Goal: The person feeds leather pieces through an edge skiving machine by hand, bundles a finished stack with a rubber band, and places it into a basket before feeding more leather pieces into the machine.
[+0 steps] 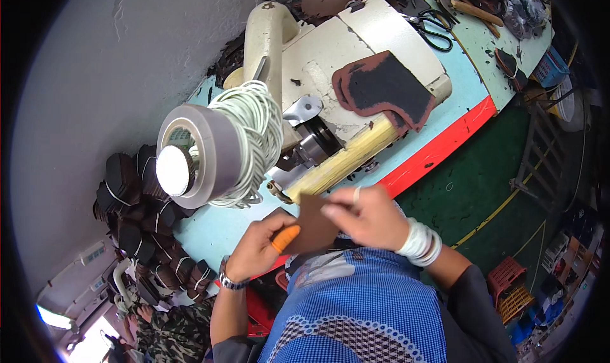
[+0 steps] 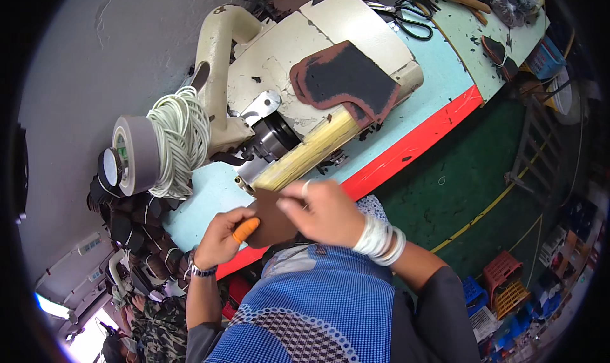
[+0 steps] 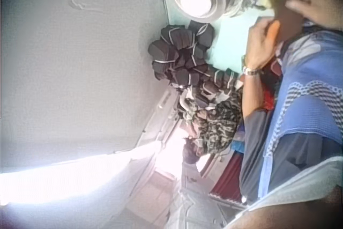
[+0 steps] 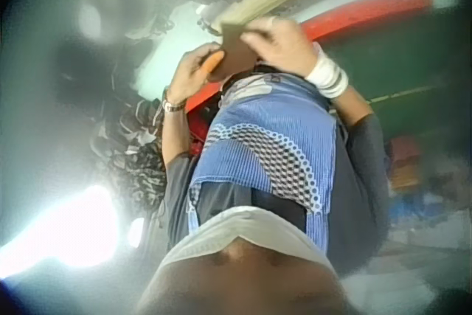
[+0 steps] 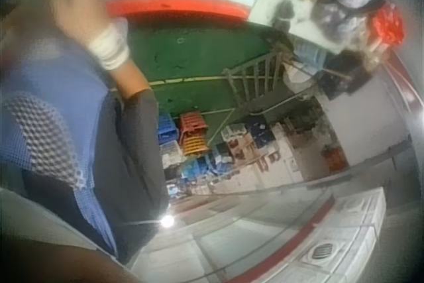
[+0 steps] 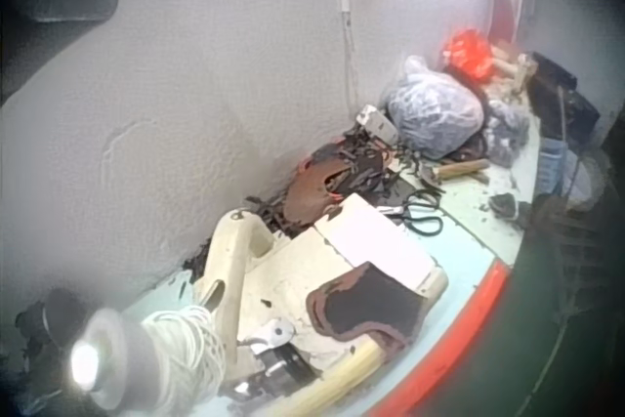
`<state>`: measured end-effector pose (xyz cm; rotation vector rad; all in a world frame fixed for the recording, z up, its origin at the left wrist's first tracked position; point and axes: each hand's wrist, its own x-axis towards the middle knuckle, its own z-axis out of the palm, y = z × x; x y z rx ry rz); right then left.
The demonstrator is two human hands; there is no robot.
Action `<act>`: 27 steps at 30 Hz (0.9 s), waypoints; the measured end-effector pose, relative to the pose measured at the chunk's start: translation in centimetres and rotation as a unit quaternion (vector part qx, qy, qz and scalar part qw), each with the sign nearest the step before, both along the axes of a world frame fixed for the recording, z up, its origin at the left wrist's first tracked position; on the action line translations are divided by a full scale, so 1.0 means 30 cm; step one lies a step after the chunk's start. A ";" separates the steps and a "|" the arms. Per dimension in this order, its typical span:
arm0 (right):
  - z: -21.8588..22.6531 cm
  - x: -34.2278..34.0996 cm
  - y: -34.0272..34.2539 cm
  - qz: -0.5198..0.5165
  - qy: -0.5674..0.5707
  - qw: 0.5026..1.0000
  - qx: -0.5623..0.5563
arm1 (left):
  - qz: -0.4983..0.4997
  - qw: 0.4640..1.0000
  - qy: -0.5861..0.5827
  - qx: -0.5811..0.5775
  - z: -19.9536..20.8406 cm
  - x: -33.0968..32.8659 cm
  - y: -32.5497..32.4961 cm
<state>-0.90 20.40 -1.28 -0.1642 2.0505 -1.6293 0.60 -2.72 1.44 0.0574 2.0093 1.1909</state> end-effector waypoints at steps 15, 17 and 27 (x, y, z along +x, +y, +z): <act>-0.031 -0.019 -0.171 -0.151 -0.456 0.786 -0.388 | -0.158 0.952 0.091 -0.248 -0.198 -0.318 -0.359; -0.023 -0.022 -0.164 -0.156 -0.418 0.850 -0.279 | -0.132 0.946 0.084 -0.285 -0.216 -0.309 -0.343; 0.078 -0.120 0.051 -0.125 0.055 0.988 0.066 | 0.195 0.980 -0.032 0.039 -0.060 -0.160 0.093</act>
